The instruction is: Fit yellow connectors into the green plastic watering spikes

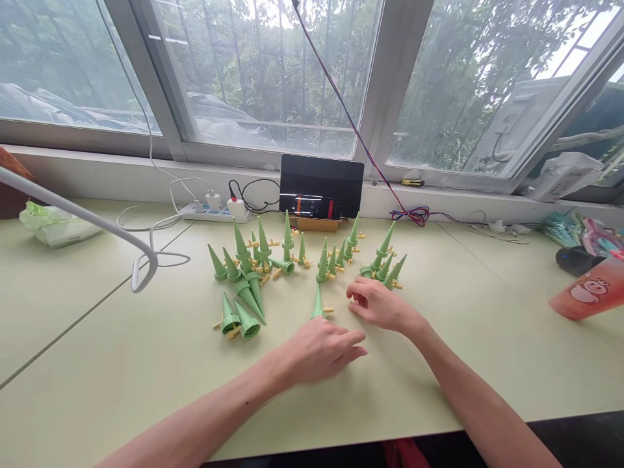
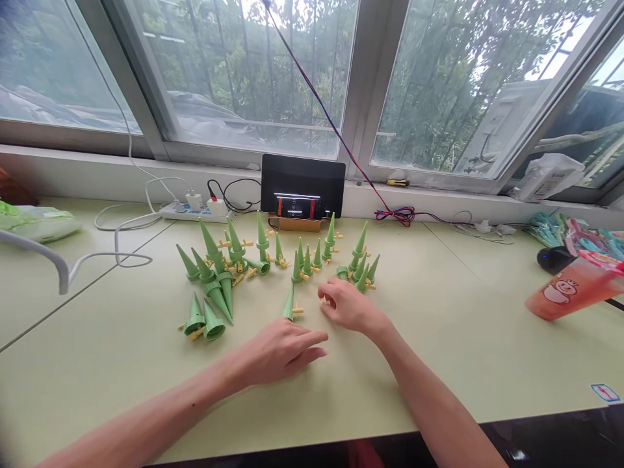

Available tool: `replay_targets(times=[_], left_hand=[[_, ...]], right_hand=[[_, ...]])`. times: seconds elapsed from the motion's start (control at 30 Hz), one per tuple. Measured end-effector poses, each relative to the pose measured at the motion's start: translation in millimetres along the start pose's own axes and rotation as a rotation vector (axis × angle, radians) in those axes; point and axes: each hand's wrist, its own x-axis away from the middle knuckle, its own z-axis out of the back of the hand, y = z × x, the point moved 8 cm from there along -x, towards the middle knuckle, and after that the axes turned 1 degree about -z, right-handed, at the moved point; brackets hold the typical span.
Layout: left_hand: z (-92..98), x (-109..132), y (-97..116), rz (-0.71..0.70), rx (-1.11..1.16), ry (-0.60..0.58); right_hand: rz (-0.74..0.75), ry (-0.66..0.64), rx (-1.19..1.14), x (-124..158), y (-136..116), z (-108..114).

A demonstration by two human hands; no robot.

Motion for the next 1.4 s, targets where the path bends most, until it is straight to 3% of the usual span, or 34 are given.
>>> replay_targets(times=[0.13,0.23,0.37,0.47,0.67,0.93,1.4], left_hand=[[4.6,0.5,0.8,-0.013,-0.003,0.053],[15.8,2.0,-4.6,0.029,0.026,0.208],[37.4,9.9,-31.8,0.286,0.155,0.492],[49.5,17.4,-54.4,0.483,0.282,0.634],[44.9,19.6,-79.5,0.697,0.523,0.560],[29.6,15.6,-76.0,0.695,0.698,0.433],[28.9,17.3,-81.3,0.753,0.847,0.504]], right_hand=[[0.011,0.044,-0.036,-2.2,1.2,0.3],[0.036,0.136,-0.132,-3.8,0.2,4.7],[0.135,0.318,-0.246,-1.1,-12.4,16.0],[0.183,0.415,-0.293,2.7,-22.1,20.5],[0.199,0.459,-0.375,5.1,-29.1,19.0],[0.211,0.485,-0.441,6.0,-29.6,18.7],[0.230,0.431,-0.379,5.6,-35.1,14.4]])
